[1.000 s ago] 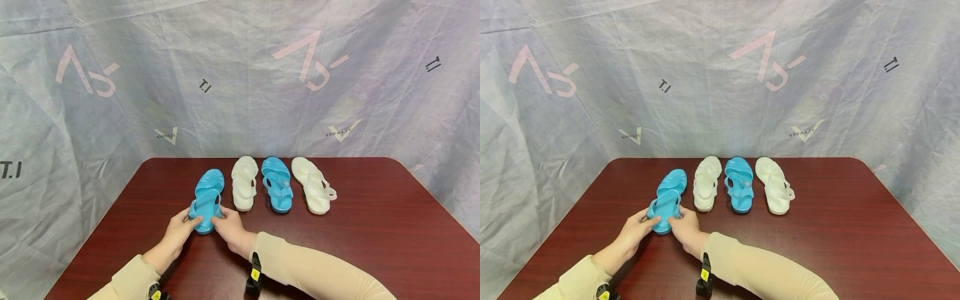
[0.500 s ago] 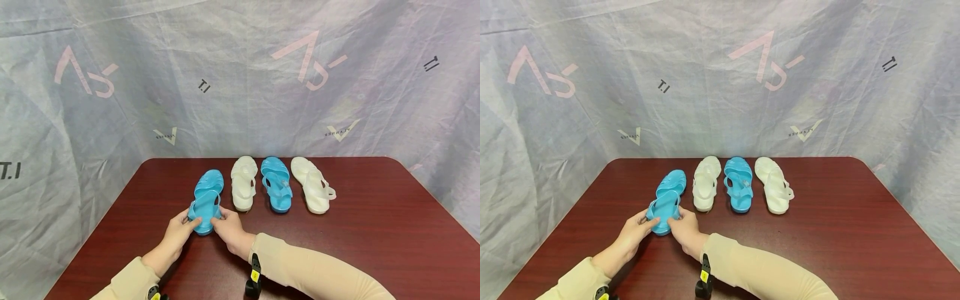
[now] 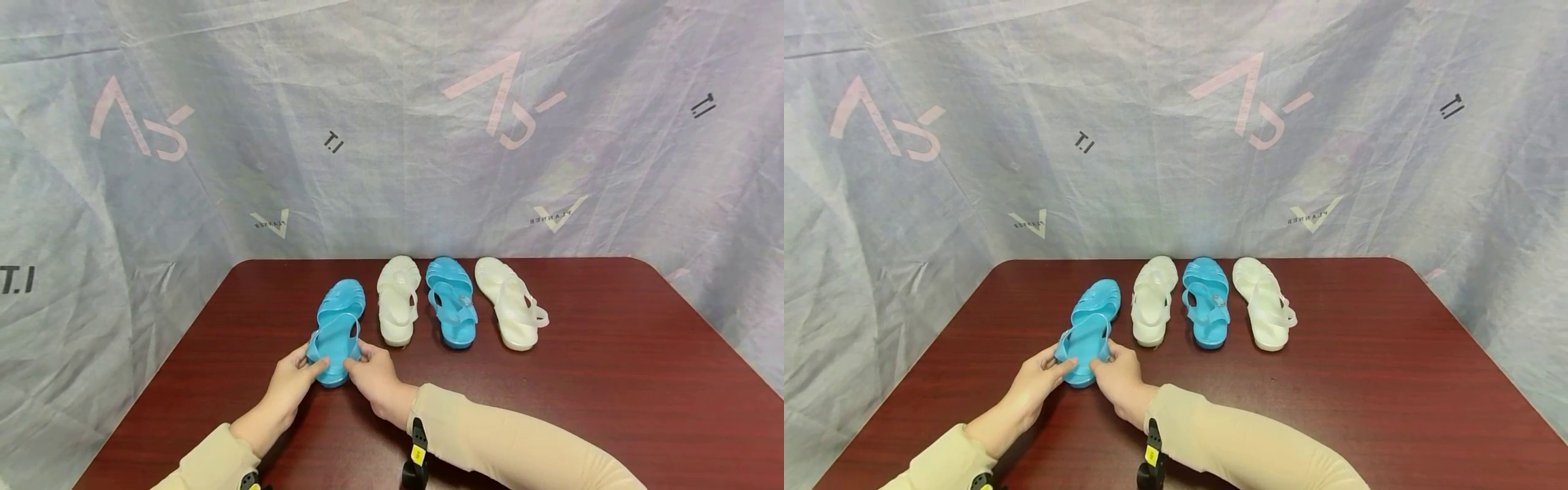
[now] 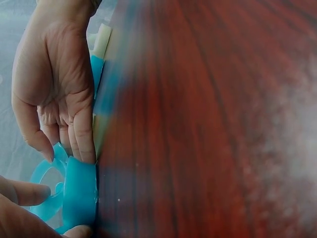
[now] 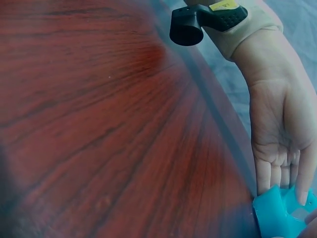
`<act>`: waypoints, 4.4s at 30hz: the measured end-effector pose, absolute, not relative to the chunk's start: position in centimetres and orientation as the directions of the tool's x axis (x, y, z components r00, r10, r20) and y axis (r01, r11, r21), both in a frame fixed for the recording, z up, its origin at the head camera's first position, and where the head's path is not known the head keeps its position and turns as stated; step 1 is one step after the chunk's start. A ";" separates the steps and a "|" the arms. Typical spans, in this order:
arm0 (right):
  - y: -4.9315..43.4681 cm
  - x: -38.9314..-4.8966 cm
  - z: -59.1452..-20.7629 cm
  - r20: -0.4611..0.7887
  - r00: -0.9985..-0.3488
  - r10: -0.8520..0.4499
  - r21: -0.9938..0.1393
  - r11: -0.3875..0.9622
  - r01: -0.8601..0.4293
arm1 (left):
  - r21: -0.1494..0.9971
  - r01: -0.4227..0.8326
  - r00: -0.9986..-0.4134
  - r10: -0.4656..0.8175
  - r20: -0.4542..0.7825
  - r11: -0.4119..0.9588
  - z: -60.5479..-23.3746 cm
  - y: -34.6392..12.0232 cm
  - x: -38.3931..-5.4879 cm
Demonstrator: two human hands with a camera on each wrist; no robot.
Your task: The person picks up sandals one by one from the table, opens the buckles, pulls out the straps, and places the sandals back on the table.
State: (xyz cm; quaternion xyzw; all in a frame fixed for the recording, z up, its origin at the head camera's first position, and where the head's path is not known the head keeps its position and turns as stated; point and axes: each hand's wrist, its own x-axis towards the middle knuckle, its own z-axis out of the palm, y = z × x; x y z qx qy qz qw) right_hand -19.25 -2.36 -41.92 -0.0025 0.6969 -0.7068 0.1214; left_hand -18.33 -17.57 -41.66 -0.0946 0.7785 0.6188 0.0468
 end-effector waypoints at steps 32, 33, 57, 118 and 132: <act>-2.3 -18.2 -41.9 -0.159 -0.969 -0.187 -0.984 -0.053 0.172 | 0.950 -0.220 -0.974 -0.102 -0.202 0.222 -41.6 -17.5 -17.1; -2.3 -18.2 -41.9 -0.156 -0.970 -0.186 -0.984 -0.054 0.169 | 0.949 -0.224 -0.973 -0.104 -0.206 0.221 -41.6 -17.5 -17.1; -2.1 -16.9 -41.8 -0.142 -0.966 -0.214 -0.986 -0.061 0.158 | 0.949 -0.230 -0.972 -0.097 -0.213 0.218 -41.5 -17.6 -16.0; -3.6 -23.2 -37.5 0.003 -0.747 -0.665 -0.521 0.636 -0.569 | 0.961 -0.245 -0.952 -0.221 -0.214 0.127 -40.6 -19.0 -16.4; -2.7 -24.0 -39.7 0.073 -0.787 -0.613 -0.717 0.516 -0.468 | 0.952 -0.271 -0.948 -0.210 -0.238 0.144 -40.8 -20.1 -16.7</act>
